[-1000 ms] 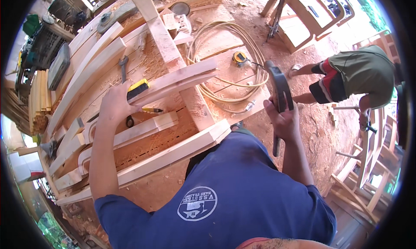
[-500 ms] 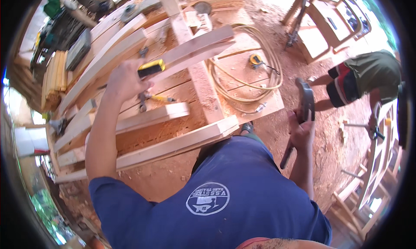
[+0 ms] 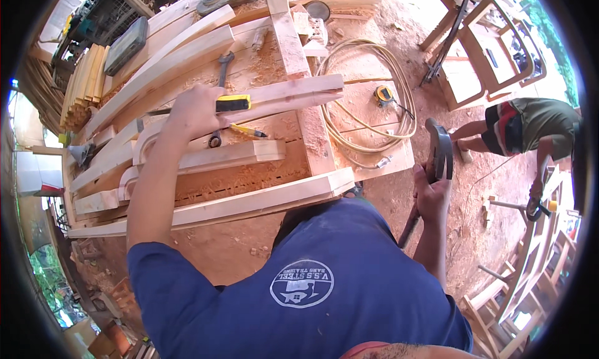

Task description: The person uses a chisel and a hammer to carve out a joint in a wooden beam, striking the chisel repeatedly and removing wood shavings.

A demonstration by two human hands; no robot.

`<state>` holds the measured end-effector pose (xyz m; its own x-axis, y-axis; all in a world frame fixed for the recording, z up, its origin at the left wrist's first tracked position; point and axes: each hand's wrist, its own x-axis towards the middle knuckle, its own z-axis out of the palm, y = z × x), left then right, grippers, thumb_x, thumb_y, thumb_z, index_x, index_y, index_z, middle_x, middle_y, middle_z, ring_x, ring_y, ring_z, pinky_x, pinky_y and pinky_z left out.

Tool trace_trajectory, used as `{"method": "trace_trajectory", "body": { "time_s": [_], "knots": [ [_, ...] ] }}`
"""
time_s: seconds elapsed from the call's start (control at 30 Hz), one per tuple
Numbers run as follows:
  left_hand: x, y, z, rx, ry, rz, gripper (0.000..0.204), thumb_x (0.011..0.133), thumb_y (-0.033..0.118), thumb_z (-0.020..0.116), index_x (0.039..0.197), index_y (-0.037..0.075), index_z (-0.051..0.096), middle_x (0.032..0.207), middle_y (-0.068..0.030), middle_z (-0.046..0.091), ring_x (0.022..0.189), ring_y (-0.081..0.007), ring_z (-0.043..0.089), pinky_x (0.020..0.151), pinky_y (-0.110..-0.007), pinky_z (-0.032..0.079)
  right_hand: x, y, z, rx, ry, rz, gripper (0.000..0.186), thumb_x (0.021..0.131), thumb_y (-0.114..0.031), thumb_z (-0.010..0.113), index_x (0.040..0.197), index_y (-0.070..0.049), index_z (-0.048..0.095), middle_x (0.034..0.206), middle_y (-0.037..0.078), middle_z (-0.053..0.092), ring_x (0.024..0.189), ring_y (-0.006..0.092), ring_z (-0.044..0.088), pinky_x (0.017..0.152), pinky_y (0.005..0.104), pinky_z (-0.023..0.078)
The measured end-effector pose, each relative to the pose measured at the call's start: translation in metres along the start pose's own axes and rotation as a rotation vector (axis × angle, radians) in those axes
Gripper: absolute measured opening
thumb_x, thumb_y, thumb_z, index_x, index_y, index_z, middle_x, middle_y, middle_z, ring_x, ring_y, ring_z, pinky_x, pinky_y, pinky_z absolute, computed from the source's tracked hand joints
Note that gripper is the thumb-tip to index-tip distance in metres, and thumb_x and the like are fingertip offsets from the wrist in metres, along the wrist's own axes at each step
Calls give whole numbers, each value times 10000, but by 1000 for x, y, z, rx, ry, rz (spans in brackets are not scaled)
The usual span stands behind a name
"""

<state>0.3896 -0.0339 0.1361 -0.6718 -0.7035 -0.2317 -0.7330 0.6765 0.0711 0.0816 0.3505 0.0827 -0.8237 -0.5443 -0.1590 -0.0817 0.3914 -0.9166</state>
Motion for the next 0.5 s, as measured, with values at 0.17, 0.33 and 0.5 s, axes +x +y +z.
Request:
{"method": "trace_trajectory", "body": {
  "time_s": [0.17,0.33,0.5],
  "knots": [
    [0,-7,14,53,-47,21,522,677,344,890,1110,94,741,1001,-176,749,986,-361,722,877,-471,580,3,5,15,-89,-30,-53,140,956,-158,740,990,-56,651,749,-49,559,620,45,477,542,245,385],
    [5,-8,16,111,-68,11,472,685,354,868,1046,80,735,970,-173,749,953,-359,735,826,-483,594,9,4,25,-11,-71,-136,148,965,-143,729,1028,-40,643,757,-36,565,567,53,478,494,238,391],
    [-7,-19,21,-14,50,55,446,698,375,873,1026,103,743,977,-159,735,981,-353,719,857,-473,586,22,0,32,-13,-151,-94,140,970,-135,717,1027,-33,640,745,-35,554,555,56,482,469,243,386]
  ]
}}
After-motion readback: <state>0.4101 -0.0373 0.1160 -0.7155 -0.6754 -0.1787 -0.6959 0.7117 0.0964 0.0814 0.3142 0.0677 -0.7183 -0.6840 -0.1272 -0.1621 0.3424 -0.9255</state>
